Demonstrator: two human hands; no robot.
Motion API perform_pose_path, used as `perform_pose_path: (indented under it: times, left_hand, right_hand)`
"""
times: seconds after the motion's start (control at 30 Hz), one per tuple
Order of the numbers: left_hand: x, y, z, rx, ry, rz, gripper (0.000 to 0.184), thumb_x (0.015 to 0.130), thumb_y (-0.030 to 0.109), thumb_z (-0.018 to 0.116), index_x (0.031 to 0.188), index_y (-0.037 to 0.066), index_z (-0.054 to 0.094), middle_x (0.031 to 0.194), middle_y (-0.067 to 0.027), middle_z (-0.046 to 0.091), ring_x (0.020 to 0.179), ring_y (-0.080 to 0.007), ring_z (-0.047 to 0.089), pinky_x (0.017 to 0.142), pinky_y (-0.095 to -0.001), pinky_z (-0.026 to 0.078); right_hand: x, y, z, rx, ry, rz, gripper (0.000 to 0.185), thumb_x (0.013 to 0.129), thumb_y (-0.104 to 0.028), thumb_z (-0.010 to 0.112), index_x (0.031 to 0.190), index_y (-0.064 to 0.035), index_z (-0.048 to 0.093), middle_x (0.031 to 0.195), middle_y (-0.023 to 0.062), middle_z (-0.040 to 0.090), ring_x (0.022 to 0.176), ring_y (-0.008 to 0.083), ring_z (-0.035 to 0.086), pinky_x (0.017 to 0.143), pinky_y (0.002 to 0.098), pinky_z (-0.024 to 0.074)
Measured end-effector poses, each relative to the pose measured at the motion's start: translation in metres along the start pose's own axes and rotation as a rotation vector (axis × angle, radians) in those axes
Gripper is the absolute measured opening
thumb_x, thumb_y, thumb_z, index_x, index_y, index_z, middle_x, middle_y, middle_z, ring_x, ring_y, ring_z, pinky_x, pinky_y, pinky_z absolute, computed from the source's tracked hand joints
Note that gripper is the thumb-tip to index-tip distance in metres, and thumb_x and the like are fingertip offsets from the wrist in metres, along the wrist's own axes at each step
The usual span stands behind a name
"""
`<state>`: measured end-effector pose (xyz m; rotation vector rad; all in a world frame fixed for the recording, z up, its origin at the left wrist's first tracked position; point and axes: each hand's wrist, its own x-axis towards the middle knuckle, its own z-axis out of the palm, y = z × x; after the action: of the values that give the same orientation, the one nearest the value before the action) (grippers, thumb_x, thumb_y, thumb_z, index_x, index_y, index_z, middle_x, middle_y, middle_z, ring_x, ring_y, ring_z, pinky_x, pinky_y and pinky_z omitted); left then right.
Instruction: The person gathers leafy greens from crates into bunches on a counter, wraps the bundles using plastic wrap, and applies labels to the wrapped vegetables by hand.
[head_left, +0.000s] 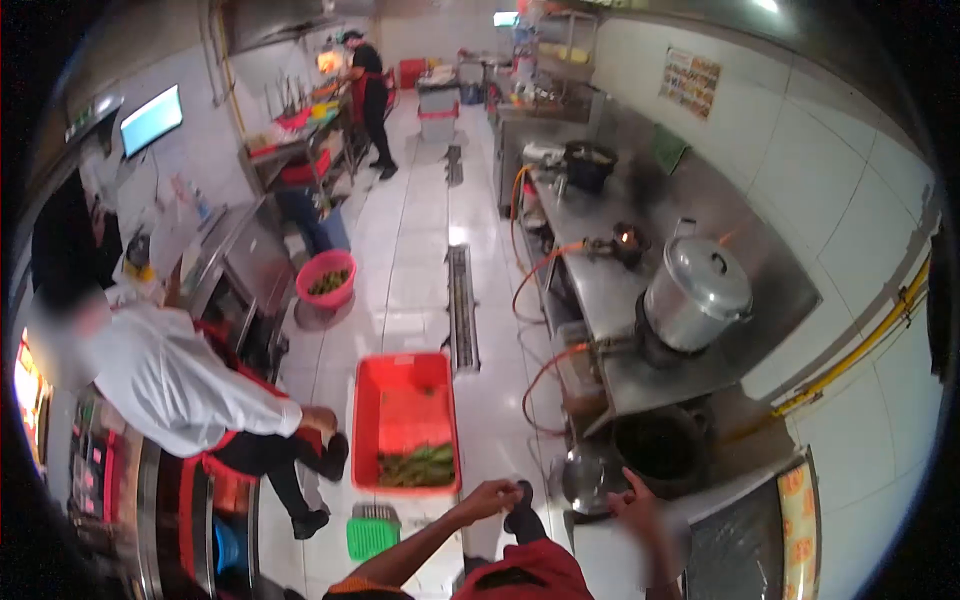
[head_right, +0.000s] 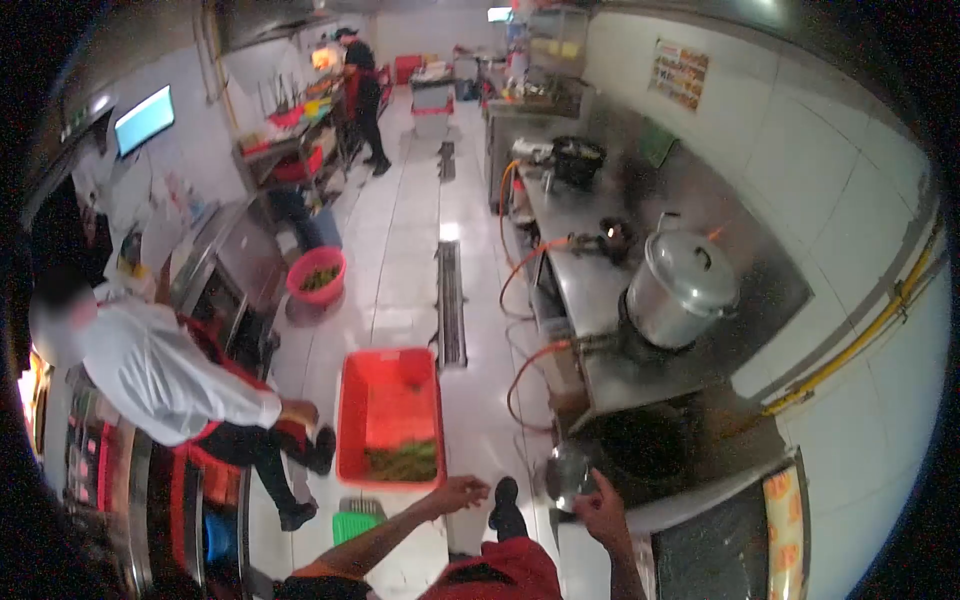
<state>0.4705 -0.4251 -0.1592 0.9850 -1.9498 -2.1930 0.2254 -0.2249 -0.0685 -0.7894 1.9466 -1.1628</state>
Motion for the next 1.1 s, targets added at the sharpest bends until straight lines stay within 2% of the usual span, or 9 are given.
perform_pose_path:
  times: [0.17, 0.27, 0.33, 0.4, 0.47, 0.87, 0.93, 1.0, 1.1]
  left_hand:
    - [0.114, -0.098, -0.137, 0.167, -0.007, 0.226, 0.043, 0.088, 0.035, 0.062, 0.108, -0.003, 0.059, 0.094, -0.0080, 0.064, 0.081, -0.0148, 0.061, 0.068, -0.0313, 0.050]
    - [0.110, -0.019, -0.186, 0.449, 0.271, -0.281, 0.028, 0.089, 0.027, 0.058, 0.095, -0.001, 0.061, 0.091, -0.0095, 0.063, 0.084, -0.0162, 0.058, 0.070, -0.0327, 0.048]
    - [0.121, -0.080, -0.225, -0.747, 0.426, -0.360, 0.058, 0.092, 0.048, 0.044, 0.130, 0.005, 0.045, 0.130, -0.0136, 0.049, 0.120, -0.0290, 0.046, 0.095, -0.0430, 0.040]
    - [0.119, -0.123, -0.264, 0.751, 0.323, -0.241, 0.028, 0.091, 0.028, 0.054, 0.083, 0.001, 0.058, 0.084, -0.0075, 0.062, 0.075, -0.0172, 0.057, 0.066, -0.0341, 0.046]
    - [0.123, -0.125, -0.284, 0.553, 0.333, -0.412, 0.029, 0.091, 0.030, 0.053, 0.089, 0.001, 0.057, 0.089, -0.0088, 0.061, 0.080, -0.0188, 0.057, 0.069, -0.0352, 0.046]
    - [0.376, -0.065, -0.549, 0.195, 0.337, -0.463, 0.052, 0.092, 0.043, 0.048, 0.123, 0.002, 0.048, 0.120, -0.0165, 0.054, 0.108, -0.0283, 0.053, 0.089, -0.0416, 0.043]
    - [0.447, -0.047, -0.629, -0.919, 0.066, -0.316, 0.058, 0.092, 0.046, 0.047, 0.129, 0.002, 0.046, 0.125, -0.0178, 0.053, 0.112, -0.0299, 0.053, 0.093, -0.0427, 0.042]
    - [0.508, 0.119, -0.631, 0.287, 0.343, -0.352, 0.047, 0.091, 0.041, 0.054, 0.119, 0.003, 0.056, 0.110, -0.0132, 0.062, 0.093, -0.0241, 0.062, 0.080, -0.0384, 0.048]
    - [0.595, 0.231, -0.680, -0.012, 0.591, -0.115, 0.023, 0.089, 0.023, 0.061, 0.095, 0.000, 0.063, 0.081, -0.0047, 0.063, 0.069, -0.0123, 0.060, 0.063, -0.0265, 0.047]
  right_hand:
    - [0.235, -0.142, 0.032, -0.395, -0.147, -0.394, 0.085, 0.080, -0.030, 0.067, 0.144, -0.0026, 0.018, 0.074, 0.0170, 0.064, 0.068, 0.0256, 0.062, 0.069, 0.0359, 0.0492]
    - [0.362, -0.299, 0.045, -0.329, -0.267, -0.467, 0.097, 0.081, -0.028, 0.065, 0.145, -0.0043, -0.003, 0.071, 0.0212, 0.064, 0.077, 0.0359, 0.065, 0.074, 0.0409, 0.0500]
    - [0.428, -0.392, 0.048, -0.140, -0.065, -0.673, 0.092, 0.082, -0.018, 0.064, 0.146, -0.0021, 0.001, 0.063, 0.0094, 0.061, 0.052, 0.0169, 0.060, 0.052, 0.0326, 0.0490]
    - [0.473, -0.469, 0.041, -0.033, -0.035, -0.666, 0.087, 0.083, -0.019, 0.063, 0.144, 0.0051, 0.006, 0.066, 0.0078, 0.062, 0.054, 0.0139, 0.059, 0.053, 0.0282, 0.0480]
    - [0.512, -0.504, 0.041, 0.070, -0.115, -0.662, 0.085, 0.083, -0.023, 0.062, 0.142, 0.0081, 0.008, 0.060, 0.0071, 0.059, 0.053, 0.0125, 0.057, 0.050, 0.0275, 0.0448]
    - [0.843, -0.260, 0.176, 0.029, -0.533, 0.022, 0.042, 0.086, -0.030, 0.064, 0.120, -0.0061, 0.058, 0.077, 0.0036, 0.062, 0.062, 0.0087, 0.054, 0.053, 0.0230, 0.0448]
    - [0.878, -0.223, 0.182, -0.044, -0.499, 0.123, 0.041, 0.085, -0.033, 0.066, 0.111, -0.0020, 0.062, 0.079, 0.0055, 0.065, 0.065, 0.0099, 0.057, 0.056, 0.0232, 0.0470]
    - [0.916, -0.195, 0.182, -0.041, -0.473, 0.278, 0.042, 0.084, -0.035, 0.067, 0.109, -0.0018, 0.062, 0.077, 0.0053, 0.064, 0.065, 0.0107, 0.058, 0.056, 0.0242, 0.0475]
    - [1.010, -0.169, 0.193, -0.086, -0.500, 0.381, 0.039, 0.084, -0.034, 0.067, 0.106, -0.0021, 0.064, 0.076, 0.0050, 0.064, 0.064, 0.0113, 0.058, 0.056, 0.0249, 0.0480]
